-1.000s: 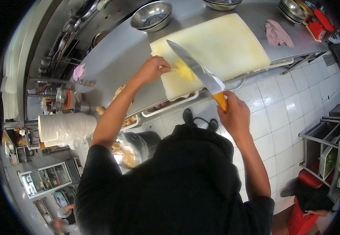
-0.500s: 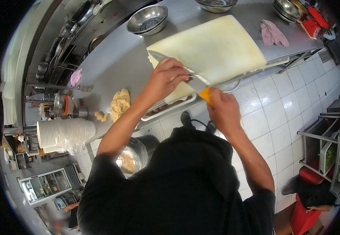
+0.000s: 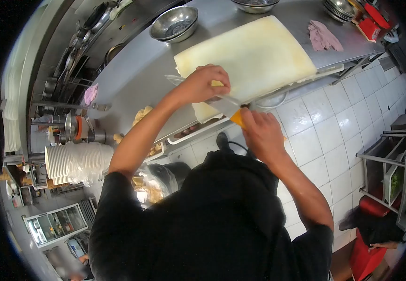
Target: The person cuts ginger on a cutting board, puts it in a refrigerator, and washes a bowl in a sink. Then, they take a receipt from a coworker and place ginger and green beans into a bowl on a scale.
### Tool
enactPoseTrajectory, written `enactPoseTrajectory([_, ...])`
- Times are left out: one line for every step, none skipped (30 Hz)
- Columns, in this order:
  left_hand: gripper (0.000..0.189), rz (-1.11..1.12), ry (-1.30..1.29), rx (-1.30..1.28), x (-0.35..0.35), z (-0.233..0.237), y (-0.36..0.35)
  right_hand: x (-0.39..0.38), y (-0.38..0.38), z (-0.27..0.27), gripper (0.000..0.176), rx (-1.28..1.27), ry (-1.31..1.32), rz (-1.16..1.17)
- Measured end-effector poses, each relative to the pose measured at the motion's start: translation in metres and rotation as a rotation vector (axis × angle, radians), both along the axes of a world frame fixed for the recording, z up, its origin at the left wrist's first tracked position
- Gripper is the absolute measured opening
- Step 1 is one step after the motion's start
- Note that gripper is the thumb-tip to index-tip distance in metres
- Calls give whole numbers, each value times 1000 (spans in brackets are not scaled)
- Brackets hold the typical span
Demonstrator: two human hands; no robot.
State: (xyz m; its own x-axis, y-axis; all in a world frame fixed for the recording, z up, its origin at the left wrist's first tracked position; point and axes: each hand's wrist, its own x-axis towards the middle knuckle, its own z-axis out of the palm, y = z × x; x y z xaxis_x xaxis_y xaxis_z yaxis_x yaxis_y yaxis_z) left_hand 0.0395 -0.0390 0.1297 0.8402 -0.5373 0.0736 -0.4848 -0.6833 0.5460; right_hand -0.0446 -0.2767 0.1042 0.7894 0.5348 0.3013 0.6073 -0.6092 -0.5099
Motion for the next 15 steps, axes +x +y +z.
enactPoseTrajectory([11,44,31,-84,-2,4,3,-1,1,1,46,22,43,-5])
enactPoseTrajectory([11,87,63,-168,-3,11,7,-3,2,2,46,43,87,-11])
enactPoseTrajectory([10,129,95,-253,-6,21,12,-5,1,5,47,60,199,-34])
enactPoseTrajectory([10,193,95,-276,-9,32,19,-7,-2,9,48,74,313,-56])
enactPoseTrajectory([10,261,94,-299,-14,42,31,-10,-4,11,49,86,428,-75])
enactPoseTrajectory([9,332,91,-322,-19,48,43,-13,-8,9,50,103,439,-85])
enactPoseTrajectory([9,387,145,-301,-24,49,57,-15,-15,7,50,118,447,-89])
enactPoseTrajectory([9,446,199,-283,-31,48,72,-18,-19,6,51,131,457,-88])
enactPoseTrajectory([10,505,256,-265,-38,45,83,-19,-22,13,49,191,540,-97])
enactPoseTrajectory([10,535,304,-265,-44,39,92,-21,-23,18,47,195,559,-86])
enactPoseTrajectory([10,562,351,-267,-50,28,101,-21,-24,22,46,199,577,-78])
enactPoseTrajectory([10,584,397,-270,-55,17,107,-22,-25,24,44,202,592,-74])
enactPoseTrajectory([10,589,396,-268,-60,2,112,-24,-25,21,41,208,581,-49])
enactPoseTrajectory([10,592,397,-267,-64,-15,114,-23,-24,20,40,157,592,-39])
enactPoseTrajectory([10,596,398,-268,-67,-23,113,-22,-23,19,40,106,602,-30])
